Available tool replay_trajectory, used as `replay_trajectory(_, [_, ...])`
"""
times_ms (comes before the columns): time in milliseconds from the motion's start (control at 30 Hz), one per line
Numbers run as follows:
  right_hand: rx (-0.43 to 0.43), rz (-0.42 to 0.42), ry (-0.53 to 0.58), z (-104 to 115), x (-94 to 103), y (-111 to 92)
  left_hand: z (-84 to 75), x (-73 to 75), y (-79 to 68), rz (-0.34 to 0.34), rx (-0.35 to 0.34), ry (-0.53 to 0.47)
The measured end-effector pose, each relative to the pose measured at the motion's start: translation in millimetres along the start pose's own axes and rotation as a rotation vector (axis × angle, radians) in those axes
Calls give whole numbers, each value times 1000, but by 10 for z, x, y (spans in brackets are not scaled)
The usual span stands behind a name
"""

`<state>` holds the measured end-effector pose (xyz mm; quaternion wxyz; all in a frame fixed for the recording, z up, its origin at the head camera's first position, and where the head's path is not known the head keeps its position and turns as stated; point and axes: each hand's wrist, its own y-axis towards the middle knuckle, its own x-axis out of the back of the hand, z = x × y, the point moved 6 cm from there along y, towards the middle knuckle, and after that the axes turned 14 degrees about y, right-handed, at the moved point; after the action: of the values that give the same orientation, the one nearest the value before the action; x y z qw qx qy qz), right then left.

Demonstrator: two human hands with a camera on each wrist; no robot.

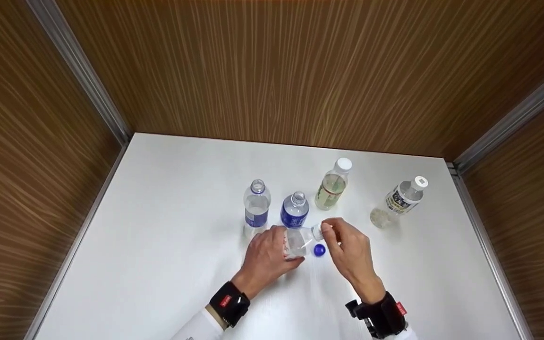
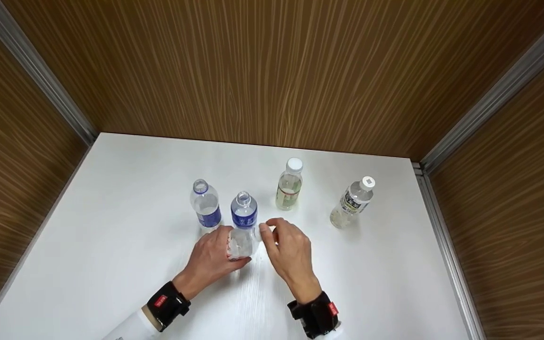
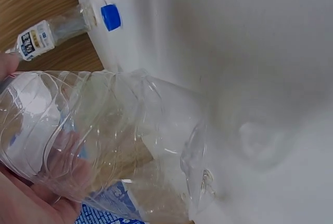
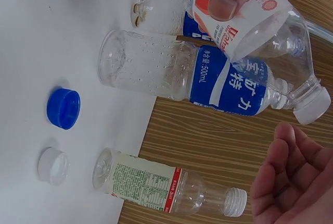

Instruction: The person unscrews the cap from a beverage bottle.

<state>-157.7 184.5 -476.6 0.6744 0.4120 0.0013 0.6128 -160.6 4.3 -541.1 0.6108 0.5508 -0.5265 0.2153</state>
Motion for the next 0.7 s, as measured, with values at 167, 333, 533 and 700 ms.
replay_trajectory(167, [20, -6, -13, 47, -29, 22, -34, -7, 1, 31, 5, -5])
replay_trajectory(333, [44, -39, 31, 86, -6, 28, -47, 4, 8, 38, -3, -69])
replay_trajectory(533, [61, -34, 65, 112, 3, 25, -63, 21, -16, -6, -35, -117])
replay_trajectory(700, [72, 1, 85, 120, 6, 22, -77, 4, -27, -1, -71, -160])
